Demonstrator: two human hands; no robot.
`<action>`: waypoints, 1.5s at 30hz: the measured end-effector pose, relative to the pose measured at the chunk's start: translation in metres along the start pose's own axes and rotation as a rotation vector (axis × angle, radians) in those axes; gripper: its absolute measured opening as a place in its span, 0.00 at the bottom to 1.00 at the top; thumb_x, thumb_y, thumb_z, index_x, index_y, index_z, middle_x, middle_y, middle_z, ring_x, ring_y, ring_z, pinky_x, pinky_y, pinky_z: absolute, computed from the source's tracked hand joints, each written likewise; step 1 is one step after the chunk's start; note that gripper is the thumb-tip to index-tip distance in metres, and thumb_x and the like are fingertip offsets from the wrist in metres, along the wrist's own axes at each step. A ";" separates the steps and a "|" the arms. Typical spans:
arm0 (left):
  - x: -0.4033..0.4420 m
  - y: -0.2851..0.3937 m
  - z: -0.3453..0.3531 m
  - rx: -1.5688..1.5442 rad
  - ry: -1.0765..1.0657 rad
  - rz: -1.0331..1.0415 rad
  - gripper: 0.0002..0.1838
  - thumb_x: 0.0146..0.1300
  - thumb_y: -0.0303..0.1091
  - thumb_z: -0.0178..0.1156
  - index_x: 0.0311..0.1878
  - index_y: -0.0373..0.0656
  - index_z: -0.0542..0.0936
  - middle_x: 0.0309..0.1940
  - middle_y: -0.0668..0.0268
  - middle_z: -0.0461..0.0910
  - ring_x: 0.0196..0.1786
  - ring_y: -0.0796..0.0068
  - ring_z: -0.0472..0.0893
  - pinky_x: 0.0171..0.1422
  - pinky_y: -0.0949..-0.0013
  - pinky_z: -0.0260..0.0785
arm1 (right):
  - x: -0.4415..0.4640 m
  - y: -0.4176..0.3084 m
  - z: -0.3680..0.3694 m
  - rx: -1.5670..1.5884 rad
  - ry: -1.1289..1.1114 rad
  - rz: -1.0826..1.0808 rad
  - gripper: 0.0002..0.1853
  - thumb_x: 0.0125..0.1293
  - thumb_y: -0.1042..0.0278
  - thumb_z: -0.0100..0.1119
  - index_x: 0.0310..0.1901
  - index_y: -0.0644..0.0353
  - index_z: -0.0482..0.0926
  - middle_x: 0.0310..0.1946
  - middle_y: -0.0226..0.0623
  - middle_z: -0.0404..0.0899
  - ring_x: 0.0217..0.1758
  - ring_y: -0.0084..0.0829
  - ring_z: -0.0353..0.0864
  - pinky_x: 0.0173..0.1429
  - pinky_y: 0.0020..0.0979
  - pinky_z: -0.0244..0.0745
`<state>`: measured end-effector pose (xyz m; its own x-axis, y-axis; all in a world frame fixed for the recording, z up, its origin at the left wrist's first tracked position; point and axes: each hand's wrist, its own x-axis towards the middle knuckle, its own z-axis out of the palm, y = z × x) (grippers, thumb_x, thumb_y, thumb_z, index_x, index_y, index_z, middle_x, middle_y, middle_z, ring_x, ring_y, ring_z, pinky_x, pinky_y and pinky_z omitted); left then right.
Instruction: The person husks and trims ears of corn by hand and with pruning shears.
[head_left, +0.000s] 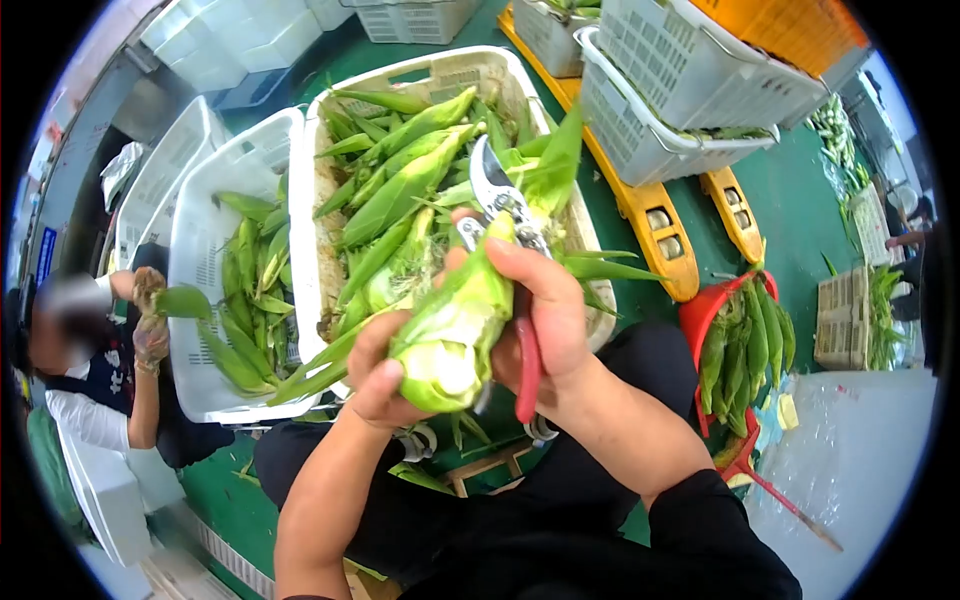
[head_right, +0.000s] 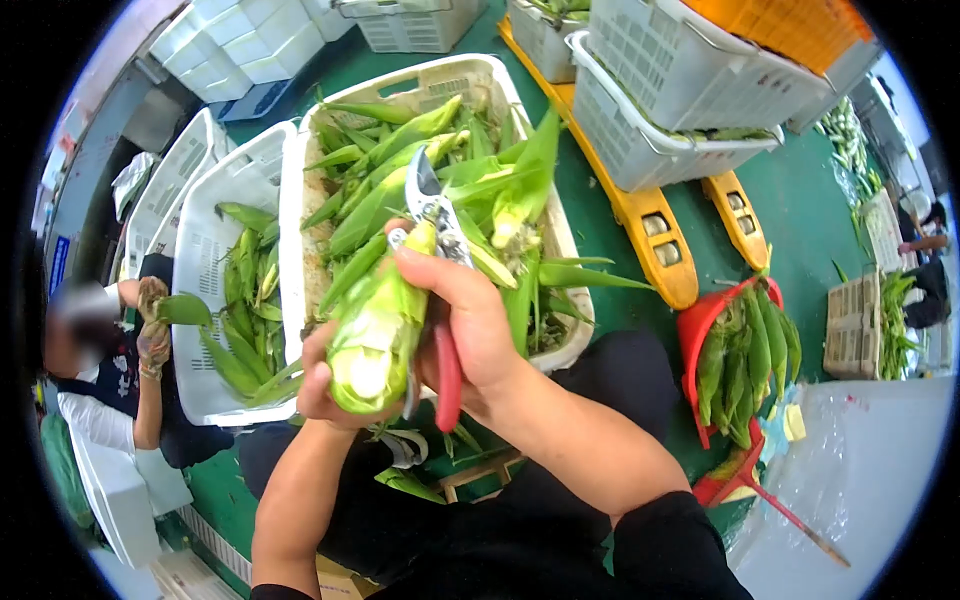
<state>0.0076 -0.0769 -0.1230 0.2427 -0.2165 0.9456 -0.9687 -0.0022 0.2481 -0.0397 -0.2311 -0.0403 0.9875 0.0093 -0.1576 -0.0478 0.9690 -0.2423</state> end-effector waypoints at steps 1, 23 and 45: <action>-0.004 -0.004 -0.007 -0.336 -0.096 -0.266 0.32 0.57 0.45 0.70 0.59 0.39 0.67 0.49 0.46 0.77 0.41 0.53 0.83 0.45 0.57 0.80 | -0.002 0.001 0.005 -0.032 0.055 0.001 0.21 0.72 0.60 0.52 0.62 0.61 0.68 0.39 0.39 0.78 0.44 0.37 0.81 0.52 0.39 0.78; 0.059 -0.045 -0.158 -0.800 0.935 -1.020 0.35 0.66 0.69 0.53 0.57 0.45 0.76 0.53 0.58 0.80 0.55 0.58 0.78 0.66 0.52 0.67 | 0.054 -0.053 -0.053 -0.906 0.476 -0.610 0.26 0.72 0.63 0.61 0.66 0.64 0.66 0.56 0.40 0.77 0.58 0.35 0.78 0.65 0.37 0.71; 0.055 0.016 -0.053 0.279 -0.309 -0.565 0.61 0.24 0.55 0.84 0.64 0.42 0.65 0.51 0.55 0.73 0.52 0.50 0.74 0.57 0.53 0.69 | 0.020 0.031 0.006 -1.077 -0.192 -0.443 0.37 0.60 0.71 0.73 0.67 0.62 0.61 0.51 0.41 0.78 0.53 0.27 0.80 0.56 0.29 0.76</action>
<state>0.0080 -0.0372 -0.0555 0.7272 -0.3759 0.5744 -0.6856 -0.4381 0.5814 -0.0205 -0.1992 -0.0450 0.9519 -0.1497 0.2675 0.2932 0.1897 -0.9370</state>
